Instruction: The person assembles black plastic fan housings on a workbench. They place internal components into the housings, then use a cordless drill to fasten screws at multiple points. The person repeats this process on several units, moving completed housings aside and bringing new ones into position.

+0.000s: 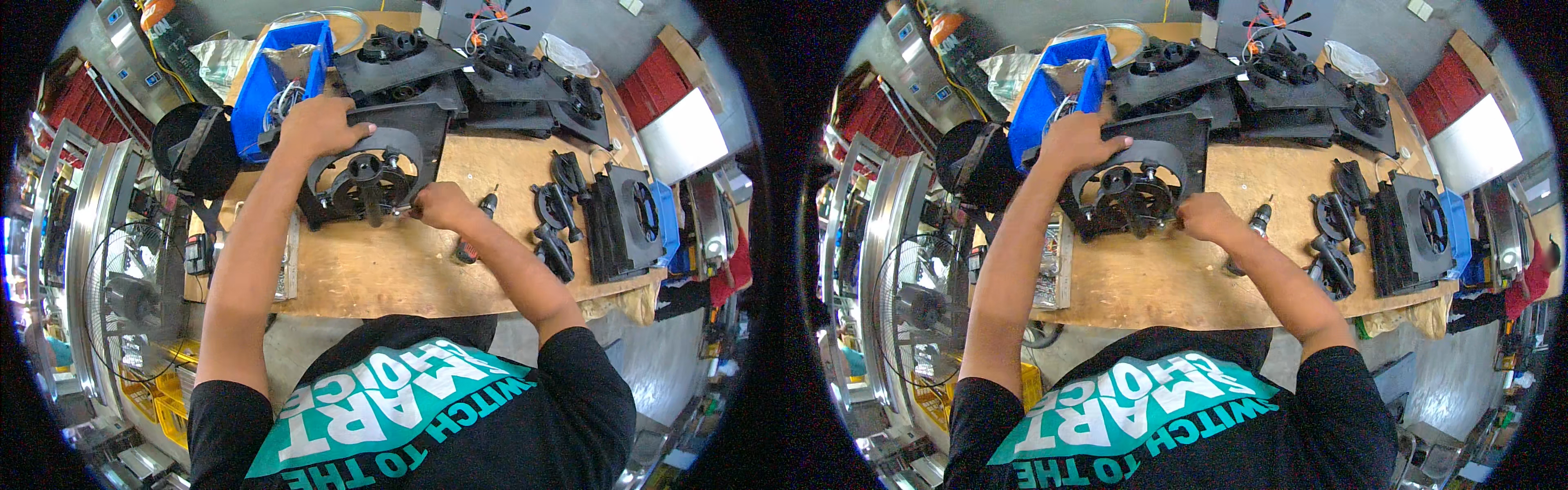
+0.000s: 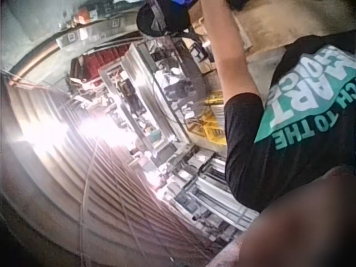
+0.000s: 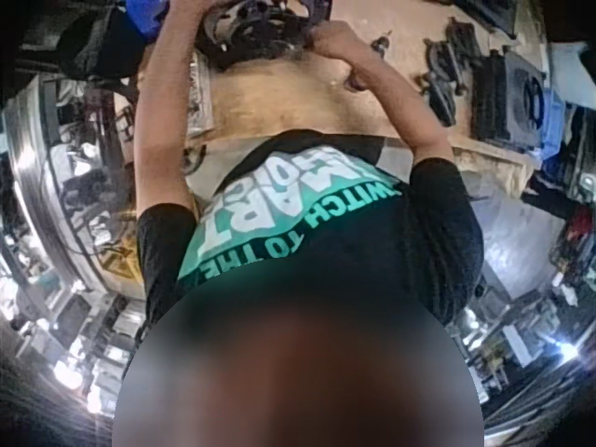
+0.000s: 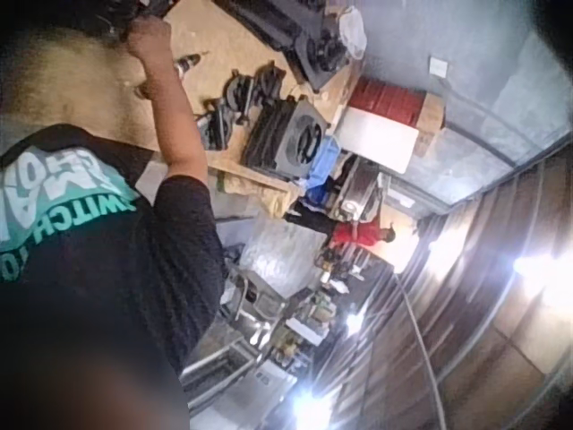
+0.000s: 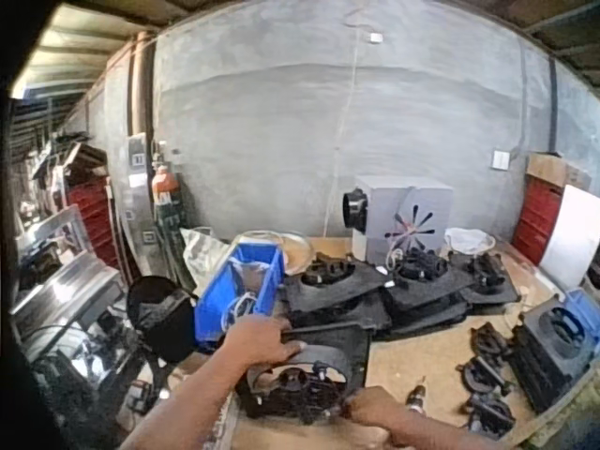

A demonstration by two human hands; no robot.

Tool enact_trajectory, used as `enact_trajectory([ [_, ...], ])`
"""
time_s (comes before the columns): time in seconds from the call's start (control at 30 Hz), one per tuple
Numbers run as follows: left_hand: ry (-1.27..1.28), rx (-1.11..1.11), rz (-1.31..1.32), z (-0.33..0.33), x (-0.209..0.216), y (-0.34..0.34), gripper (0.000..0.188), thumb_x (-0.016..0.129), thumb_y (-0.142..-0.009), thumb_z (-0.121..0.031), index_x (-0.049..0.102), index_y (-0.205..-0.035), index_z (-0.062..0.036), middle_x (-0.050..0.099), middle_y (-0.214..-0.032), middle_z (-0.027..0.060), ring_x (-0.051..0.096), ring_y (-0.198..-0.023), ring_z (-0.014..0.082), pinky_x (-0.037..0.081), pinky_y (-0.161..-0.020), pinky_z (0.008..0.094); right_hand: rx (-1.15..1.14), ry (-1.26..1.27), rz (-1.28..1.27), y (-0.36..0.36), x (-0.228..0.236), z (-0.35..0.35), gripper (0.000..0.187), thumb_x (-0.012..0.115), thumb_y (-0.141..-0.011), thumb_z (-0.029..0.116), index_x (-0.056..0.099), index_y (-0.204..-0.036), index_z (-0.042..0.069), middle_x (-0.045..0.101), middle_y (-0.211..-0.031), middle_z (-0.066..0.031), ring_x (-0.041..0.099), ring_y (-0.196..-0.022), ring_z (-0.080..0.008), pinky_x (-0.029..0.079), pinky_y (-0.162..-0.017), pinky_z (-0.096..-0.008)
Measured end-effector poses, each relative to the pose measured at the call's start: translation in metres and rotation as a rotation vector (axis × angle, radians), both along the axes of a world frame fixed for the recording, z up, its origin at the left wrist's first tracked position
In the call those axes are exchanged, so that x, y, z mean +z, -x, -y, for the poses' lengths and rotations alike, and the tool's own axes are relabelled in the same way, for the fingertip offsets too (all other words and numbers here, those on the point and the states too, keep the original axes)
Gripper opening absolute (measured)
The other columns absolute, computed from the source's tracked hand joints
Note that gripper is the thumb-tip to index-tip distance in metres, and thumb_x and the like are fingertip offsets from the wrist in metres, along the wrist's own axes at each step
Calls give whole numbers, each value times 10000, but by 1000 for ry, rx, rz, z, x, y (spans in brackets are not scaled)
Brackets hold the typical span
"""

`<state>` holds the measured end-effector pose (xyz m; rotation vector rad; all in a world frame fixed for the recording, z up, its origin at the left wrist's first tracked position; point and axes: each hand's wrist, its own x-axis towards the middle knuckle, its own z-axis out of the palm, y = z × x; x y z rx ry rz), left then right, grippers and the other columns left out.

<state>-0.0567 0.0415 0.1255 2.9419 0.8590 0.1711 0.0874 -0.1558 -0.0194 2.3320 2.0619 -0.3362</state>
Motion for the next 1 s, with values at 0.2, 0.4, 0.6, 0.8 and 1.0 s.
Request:
enact_trajectory([
  [0.2,50,9,-37,-3,3,-1,623,618,-790,-622,691,-1129,-104,699,-986,197,669,-952,369,532,-845,472,-24,37,84,5,2,-11,185,590,-769,194,732,-795,77,704,-803,-138,692,-775,-328,549,-661,-452],
  [0.4,46,-7,-26,-8,-1,-1,657,613,-789,-637,677,-1167,-104,698,-946,225,675,-914,388,534,-833,484,-82,-252,-59,-1,-51,6,376,589,-898,433,690,-781,90,645,-693,-165,643,-662,-358,497,-571,-449],
  [0.6,44,-21,8,-7,-3,-4,630,625,-784,-623,688,-1126,-97,696,-928,229,674,-912,391,533,-828,487,-343,-543,-485,29,-110,16,342,590,-904,392,668,-846,64,640,-731,-198,642,-707,-391,488,-609,-460],
  [0.8,25,-28,-8,-3,-1,1,648,607,-790,-639,681,-1142,-100,700,-941,211,673,-927,386,528,-835,488,-204,-589,-461,24,-97,22,313,608,-895,358,667,-824,59,628,-705,-178,625,-665,-378,480,-593,-461],
  [1.0,20,-27,-5,-2,-1,2,668,601,-785,-653,675,-1170,-112,696,-1001,210,667,-966,373,526,-850,477,-80,-69,-21,3,-37,13,234,597,-804,277,720,-853,84,695,-803,-156,680,-782,-343,541,-680,-444],
])
